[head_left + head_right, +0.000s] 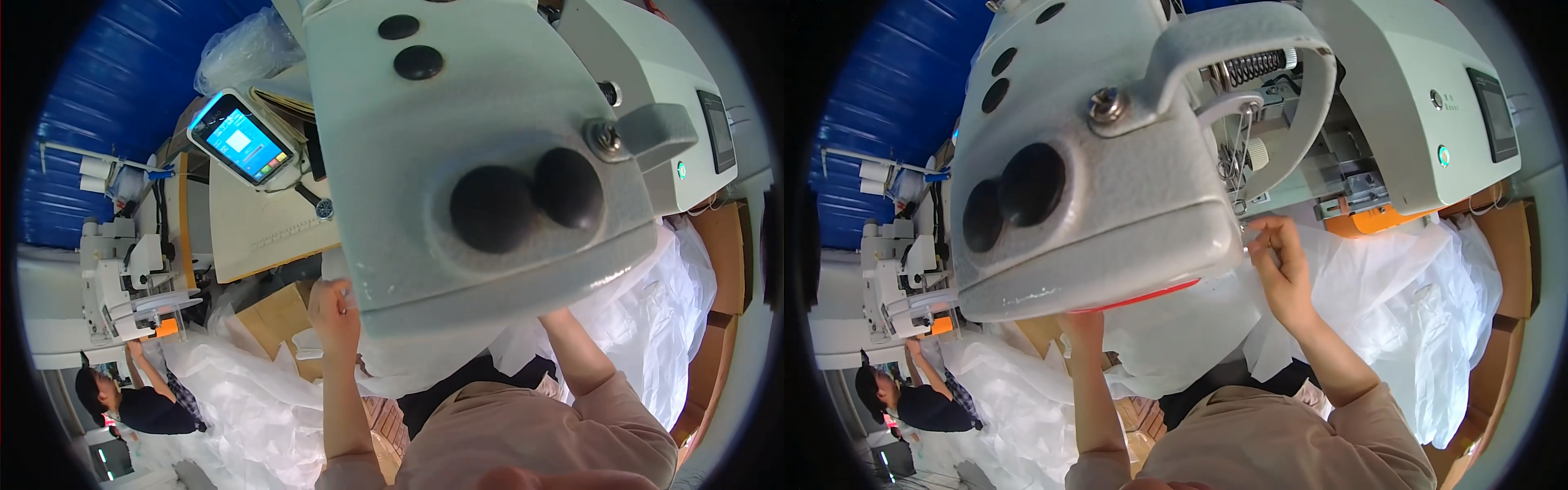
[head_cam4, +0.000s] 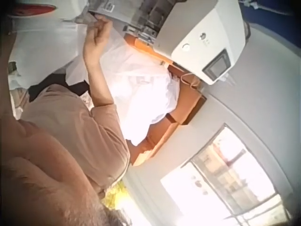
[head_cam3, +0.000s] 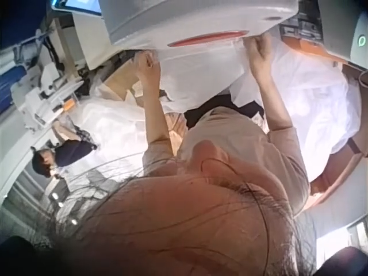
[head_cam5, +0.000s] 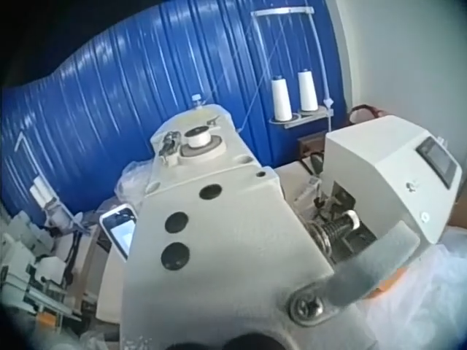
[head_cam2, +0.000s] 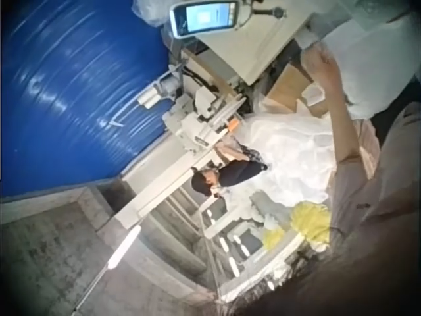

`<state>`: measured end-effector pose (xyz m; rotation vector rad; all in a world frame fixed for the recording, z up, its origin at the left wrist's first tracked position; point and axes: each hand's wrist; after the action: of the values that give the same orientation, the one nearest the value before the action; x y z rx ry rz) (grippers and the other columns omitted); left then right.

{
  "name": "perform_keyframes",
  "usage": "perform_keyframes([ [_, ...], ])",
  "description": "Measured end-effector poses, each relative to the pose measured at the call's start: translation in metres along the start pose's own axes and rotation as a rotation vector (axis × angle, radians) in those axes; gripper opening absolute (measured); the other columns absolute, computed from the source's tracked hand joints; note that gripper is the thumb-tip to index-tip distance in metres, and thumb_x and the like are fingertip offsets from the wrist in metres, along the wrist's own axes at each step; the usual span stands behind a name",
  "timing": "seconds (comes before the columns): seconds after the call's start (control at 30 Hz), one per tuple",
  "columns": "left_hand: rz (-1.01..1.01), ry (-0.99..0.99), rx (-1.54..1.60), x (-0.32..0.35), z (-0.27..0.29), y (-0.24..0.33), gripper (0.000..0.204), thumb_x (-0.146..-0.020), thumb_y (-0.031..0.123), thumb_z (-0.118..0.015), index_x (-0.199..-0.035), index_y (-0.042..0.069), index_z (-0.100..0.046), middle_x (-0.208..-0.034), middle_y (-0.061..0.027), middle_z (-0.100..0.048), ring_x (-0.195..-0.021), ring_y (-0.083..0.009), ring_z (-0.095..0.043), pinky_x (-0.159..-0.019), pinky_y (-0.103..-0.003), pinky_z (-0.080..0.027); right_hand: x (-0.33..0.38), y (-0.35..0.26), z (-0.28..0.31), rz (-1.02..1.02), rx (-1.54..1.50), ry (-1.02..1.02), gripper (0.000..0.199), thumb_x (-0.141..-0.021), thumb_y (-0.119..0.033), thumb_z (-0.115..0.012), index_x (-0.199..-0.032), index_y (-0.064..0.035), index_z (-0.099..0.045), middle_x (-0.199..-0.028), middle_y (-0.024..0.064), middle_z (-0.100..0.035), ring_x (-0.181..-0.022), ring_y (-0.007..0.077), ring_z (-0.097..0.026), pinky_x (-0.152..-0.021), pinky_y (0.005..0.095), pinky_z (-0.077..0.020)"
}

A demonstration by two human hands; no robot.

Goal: Feeding and arranging large sheets of white fabric through an industrial sewing machine.

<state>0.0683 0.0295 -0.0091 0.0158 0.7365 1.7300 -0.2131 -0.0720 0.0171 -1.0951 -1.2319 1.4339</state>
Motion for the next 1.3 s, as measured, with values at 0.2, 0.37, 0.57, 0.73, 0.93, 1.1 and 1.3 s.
perform_keyframes([
  [0.2,-0.084,-0.014,0.15,-0.019,-0.014,-0.034,0.009,-0.072,-0.001,-0.06,-0.076,0.004,-0.054,-0.081,-0.0081,-0.056,-0.067,-0.025,-0.054,-0.07,-0.036,-0.043,-0.014,-0.012,-0.005,0.038,0.152,0.098,0.027,-0.084,0.006,-0.049,-0.109,-0.004,-0.044,-0.08,0.0028,-0.049,-0.077,0.0106,-0.049,-0.068,0.0239,-0.0395],
  [0.37,0.261,-0.747,0.06,0.003,0.044,-0.068,0.012,-0.078,0.015,-0.061,-0.078,0.004,-0.057,-0.075,-0.009,-0.058,-0.066,-0.0279,-0.057,-0.082,-0.041,-0.042,-0.008,0.004,-0.009,0.169,0.208,0.027,0.027,-0.085,0.005,-0.052,-0.11,-0.0017,-0.046,-0.088,0.0041,-0.053,-0.081,0.0106,-0.049,-0.071,0.0245,-0.0414],
  [0.57,0.759,-0.752,-0.786,0.155,0.104,-0.039,0.033,-0.081,0.038,-0.057,-0.091,0.007,-0.065,-0.084,-0.0135,-0.065,-0.082,-0.0305,-0.063,-0.078,-0.044,-0.047,-0.009,0.03,0.011,0.131,0.089,0.049,0.032,-0.088,-0.002,-0.052,-0.12,0.0005,-0.045,-0.116,0.0085,-0.052,-0.106,0.0183,-0.049,-0.093,0.0288,-0.0356],
  [0.73,0.743,-0.771,-0.432,0.212,0.083,-0.015,0.032,-0.076,0.027,-0.065,-0.1,0.006,-0.06,-0.091,-0.0142,-0.064,-0.086,-0.0315,-0.062,-0.074,-0.041,-0.049,-0.022,0.031,0.0,0.193,0.153,0.05,0.035,-0.088,-0.001,-0.052,-0.122,0.0011,-0.043,-0.117,0.0092,-0.051,-0.108,0.0179,-0.048,-0.094,0.0286,-0.0353],
  [0.93,0.343,-0.3,-0.019,0.138,0.046,0.027,0.018,-0.078,0.011,-0.061,-0.095,0.005,-0.06,-0.086,-0.0134,-0.062,-0.079,-0.0316,-0.06,-0.069,-0.04,-0.048,-0.015,0.013,0.009,0.193,0.226,0.114,0.04,-0.085,0.001,-0.054,-0.123,0.0009,-0.042,-0.118,0.0097,-0.051,-0.109,0.0179,-0.049,-0.095,0.0284,-0.035],
  [1.1,0.334,-0.153,-0.092,0.131,0.074,0.001,0.027,-0.079,-0.003,-0.051,-0.103,0.005,-0.06,-0.084,-0.0167,-0.059,-0.077,-0.0339,-0.058,-0.074,-0.038,-0.048,-0.009,-0.007,0.003,0.208,0.414,0.039,0.036,-0.08,0.004,-0.058,-0.114,0.0005,-0.047,-0.104,0.0108,-0.057,-0.099,0.0231,-0.055,-0.084,0.0348,-0.0428],
  [1.3,0.382,0.095,0.0,0.075,0.084,0.0,0.028,-0.081,-0.004,-0.045,-0.104,0.001,-0.059,-0.092,-0.0166,-0.059,-0.09,-0.0319,-0.058,-0.078,-0.035,-0.046,-0.005,-0.014,0.001,0.346,0.642,-0.01,0.034,-0.081,-0.001,-0.059,-0.112,0.0004,-0.046,-0.096,0.0177,-0.059,-0.085,0.0332,-0.059,-0.072,0.0375,-0.0474],
])
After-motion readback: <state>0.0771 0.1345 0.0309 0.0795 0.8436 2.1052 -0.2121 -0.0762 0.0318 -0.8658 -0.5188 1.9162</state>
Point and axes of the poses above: each hand's wrist, its own x-axis away from the middle knuckle, its own z-axis out of the back of the hand, y = z × x
